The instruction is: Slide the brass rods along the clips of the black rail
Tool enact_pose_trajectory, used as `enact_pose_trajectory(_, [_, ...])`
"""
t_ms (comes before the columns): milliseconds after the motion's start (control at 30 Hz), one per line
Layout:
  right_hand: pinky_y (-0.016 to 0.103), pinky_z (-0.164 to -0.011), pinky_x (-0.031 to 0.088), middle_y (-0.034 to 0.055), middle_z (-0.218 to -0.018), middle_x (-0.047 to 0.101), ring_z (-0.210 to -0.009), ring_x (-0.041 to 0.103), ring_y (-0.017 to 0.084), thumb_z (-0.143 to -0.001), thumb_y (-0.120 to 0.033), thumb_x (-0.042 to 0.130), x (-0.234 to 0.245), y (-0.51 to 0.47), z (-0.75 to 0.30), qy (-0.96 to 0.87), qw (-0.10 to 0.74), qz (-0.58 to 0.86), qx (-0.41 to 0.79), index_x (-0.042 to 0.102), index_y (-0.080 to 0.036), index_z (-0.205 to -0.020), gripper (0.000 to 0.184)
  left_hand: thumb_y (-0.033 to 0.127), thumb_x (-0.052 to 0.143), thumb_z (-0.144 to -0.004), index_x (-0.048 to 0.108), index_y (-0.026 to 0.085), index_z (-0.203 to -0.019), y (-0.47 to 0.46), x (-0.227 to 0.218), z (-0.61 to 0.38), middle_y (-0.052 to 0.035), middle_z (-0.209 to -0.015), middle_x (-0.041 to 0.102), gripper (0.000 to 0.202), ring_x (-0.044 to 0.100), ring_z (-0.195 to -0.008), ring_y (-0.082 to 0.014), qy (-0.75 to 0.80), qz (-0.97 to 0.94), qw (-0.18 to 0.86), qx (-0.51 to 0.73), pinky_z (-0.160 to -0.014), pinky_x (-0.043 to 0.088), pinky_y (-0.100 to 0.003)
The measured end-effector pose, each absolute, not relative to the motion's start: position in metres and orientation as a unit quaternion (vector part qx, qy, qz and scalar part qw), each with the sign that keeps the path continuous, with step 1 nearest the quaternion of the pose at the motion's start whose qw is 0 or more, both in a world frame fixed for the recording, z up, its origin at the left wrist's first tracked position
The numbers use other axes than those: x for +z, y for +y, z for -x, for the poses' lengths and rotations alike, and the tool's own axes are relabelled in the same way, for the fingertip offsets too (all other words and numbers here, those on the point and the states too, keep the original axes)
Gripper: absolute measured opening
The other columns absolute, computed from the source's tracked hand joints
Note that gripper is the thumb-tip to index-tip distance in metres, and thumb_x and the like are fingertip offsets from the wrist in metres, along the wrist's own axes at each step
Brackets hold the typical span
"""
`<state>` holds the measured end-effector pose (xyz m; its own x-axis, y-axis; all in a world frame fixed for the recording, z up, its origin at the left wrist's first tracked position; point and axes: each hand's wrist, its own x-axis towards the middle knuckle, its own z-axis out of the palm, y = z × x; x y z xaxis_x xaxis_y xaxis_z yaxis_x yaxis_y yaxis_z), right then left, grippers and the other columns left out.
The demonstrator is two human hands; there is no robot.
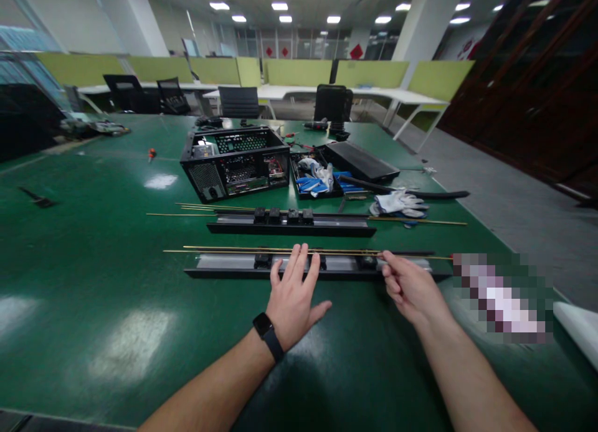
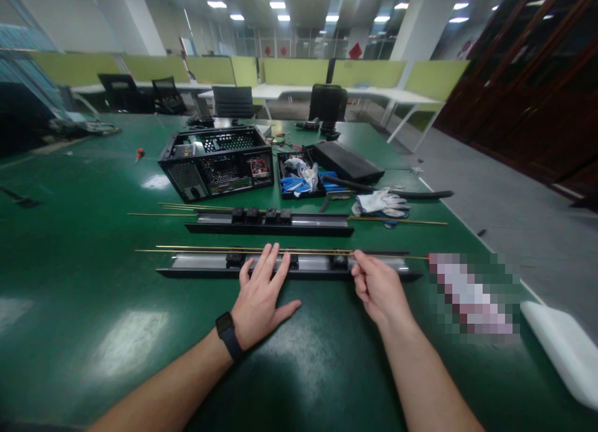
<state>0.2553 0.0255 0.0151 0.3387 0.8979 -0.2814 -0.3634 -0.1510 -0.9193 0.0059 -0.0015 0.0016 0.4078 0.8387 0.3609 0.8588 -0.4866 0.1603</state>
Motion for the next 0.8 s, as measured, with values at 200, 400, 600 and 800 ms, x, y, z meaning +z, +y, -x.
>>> enact_pose_trajectory(200, [0.014,-0.022,0.022,-0.0024,-0.057,0.059,-0.029,0.037,0.004,-0.076,-0.036,0.079,0.015,0.026,-0.258,-0.225,0.626,0.555,0.499,0.062,-0.016,-0.083,0.028,0.049,0.07,-0.082,0.031,0.017,-0.154,-0.002,0.002,-0.006,-0.0175,-0.164,0.017,0.088,0.016,-0.152,-0.0321,-0.507,0.838,0.022,-0.201,-0.116,0.021,-0.058])
enact_pose_trajectory(400, [0.015,-0.022,0.022,-0.0057,-0.053,0.053,-0.029,0.037,0.006,-0.082,-0.025,0.07,0.023,0.028,-0.269,-0.154,0.658,0.585,0.448,0.06,-0.018,-0.085,0.012,0.048,0.069,-0.083,0.031,0.017,-0.154,-0.002,0.002,-0.006,-0.0184,-0.164,0.017,0.086,0.015,-0.152,-0.0323,-0.508,0.838,0.021,-0.199,-0.116,0.022,-0.058])
enact_pose_trajectory(600, [0.013,-0.022,0.022,-0.0042,-0.055,0.055,-0.031,0.036,0.003,-0.071,-0.029,0.083,0.017,0.026,-0.26,-0.221,0.622,0.553,0.509,0.064,-0.014,-0.08,0.026,0.049,0.071,-0.082,0.031,0.017,-0.154,-0.001,0.001,-0.006,-0.0194,-0.164,0.016,0.089,0.015,-0.152,-0.0333,-0.507,0.838,0.02,-0.2,-0.115,0.023,-0.059])
enact_pose_trajectory(800, [0.014,-0.021,0.021,-0.0015,-0.055,0.058,-0.029,0.035,0.004,-0.074,-0.036,0.08,0.013,0.026,-0.256,-0.235,0.61,0.556,0.513,0.063,-0.015,-0.077,0.027,0.049,0.071,-0.081,0.031,0.018,-0.154,-0.001,0.002,-0.006,-0.0182,-0.164,0.017,0.088,0.014,-0.152,-0.0322,-0.51,0.837,0.02,-0.199,-0.116,0.022,-0.058])
